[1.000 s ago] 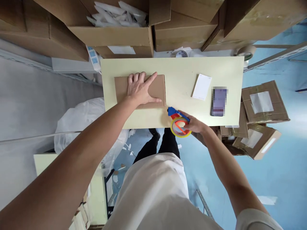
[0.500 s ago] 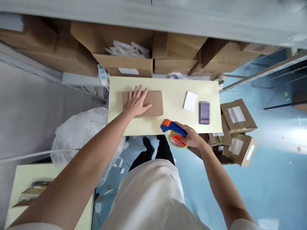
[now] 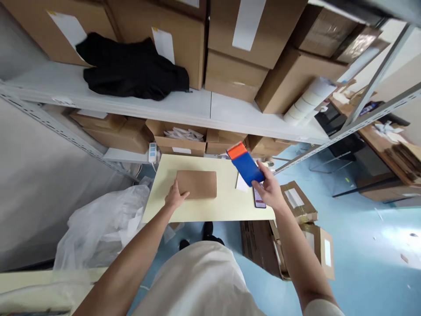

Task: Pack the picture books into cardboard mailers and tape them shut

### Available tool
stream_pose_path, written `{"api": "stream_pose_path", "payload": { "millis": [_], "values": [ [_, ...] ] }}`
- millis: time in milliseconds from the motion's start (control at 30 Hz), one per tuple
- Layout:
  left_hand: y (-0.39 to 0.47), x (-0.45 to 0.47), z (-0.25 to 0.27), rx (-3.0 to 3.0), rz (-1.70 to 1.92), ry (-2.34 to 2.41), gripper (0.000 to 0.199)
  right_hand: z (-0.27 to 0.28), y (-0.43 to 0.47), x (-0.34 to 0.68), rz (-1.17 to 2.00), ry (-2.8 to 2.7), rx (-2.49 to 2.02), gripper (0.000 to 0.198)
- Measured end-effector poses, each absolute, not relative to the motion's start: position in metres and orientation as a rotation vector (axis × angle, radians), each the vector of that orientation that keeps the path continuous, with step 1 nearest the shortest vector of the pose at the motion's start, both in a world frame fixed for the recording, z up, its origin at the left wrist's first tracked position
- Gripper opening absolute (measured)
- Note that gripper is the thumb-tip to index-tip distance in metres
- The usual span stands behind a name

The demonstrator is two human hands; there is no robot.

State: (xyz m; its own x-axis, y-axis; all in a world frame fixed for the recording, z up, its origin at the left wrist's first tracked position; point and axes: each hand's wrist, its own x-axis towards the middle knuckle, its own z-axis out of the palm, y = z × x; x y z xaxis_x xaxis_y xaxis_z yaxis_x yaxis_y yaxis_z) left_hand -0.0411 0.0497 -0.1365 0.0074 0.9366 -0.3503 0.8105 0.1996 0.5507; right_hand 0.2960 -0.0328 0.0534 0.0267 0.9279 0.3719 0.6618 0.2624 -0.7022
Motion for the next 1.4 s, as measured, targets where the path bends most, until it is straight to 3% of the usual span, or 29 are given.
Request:
{"api": "stream_pose_path", "payload": {
  "millis": [133, 267, 433, 600, 733, 833, 1067, 1167, 1333, 1400],
  "values": [
    [0.038, -0.027, -0.142, 1.641, 0.297, 1.798, 0.087, 0.1, 0.05, 0.3, 0.011, -1.787, -1.46, 0.059],
    [0.025, -0.012, -0.159, 1.636, 0.571, 1.822, 0.077, 0.126, 0.145, 0.297, -0.16, -1.894, -1.554, 0.046],
    [0.002, -0.01, -0.177, 1.563, 0.894, 1.886, 0.074, 0.113, 0.228, 0.3, -0.161, -2.039, -1.714, 0.047],
    [-0.015, -0.017, -0.178, 1.405, 0.814, 1.886, 0.08, 0.099, 0.262, 0.309, -0.053, -2.081, -1.598, 0.048],
    [-0.013, -0.02, -0.175, 1.271, 0.799, 1.853, 0.077, 0.073, 0.223, 0.313, -0.042, -1.985, -1.384, 0.056],
    [-0.007, -0.022, -0.169, 1.142, 0.766, 1.839, 0.07, 0.013, 0.141, 0.308, 0.126, -1.799, -1.456, 0.062],
    [0.003, -0.029, -0.152, 1.108, 0.777, 1.596, 0.051, -0.158, -0.025, 0.248, 1.237, -1.607, -1.723, 0.094],
    [0.007, -0.031, -0.144, 1.171, 0.824, 1.629, 0.052, -0.167, -0.033, 0.229, 1.296, -1.429, -1.663, 0.09],
    [0.02, -0.031, -0.118, 1.495, 0.908, 1.647, 0.046, -0.122, -0.021, 0.242, 1.069, -1.26, -1.677, 0.054],
    [0.027, -0.029, -0.109, 1.61, 0.844, 1.671, 0.041, -0.107, -0.019, 0.247, 1.002, -1.219, -1.734, 0.049]
  ]
}}
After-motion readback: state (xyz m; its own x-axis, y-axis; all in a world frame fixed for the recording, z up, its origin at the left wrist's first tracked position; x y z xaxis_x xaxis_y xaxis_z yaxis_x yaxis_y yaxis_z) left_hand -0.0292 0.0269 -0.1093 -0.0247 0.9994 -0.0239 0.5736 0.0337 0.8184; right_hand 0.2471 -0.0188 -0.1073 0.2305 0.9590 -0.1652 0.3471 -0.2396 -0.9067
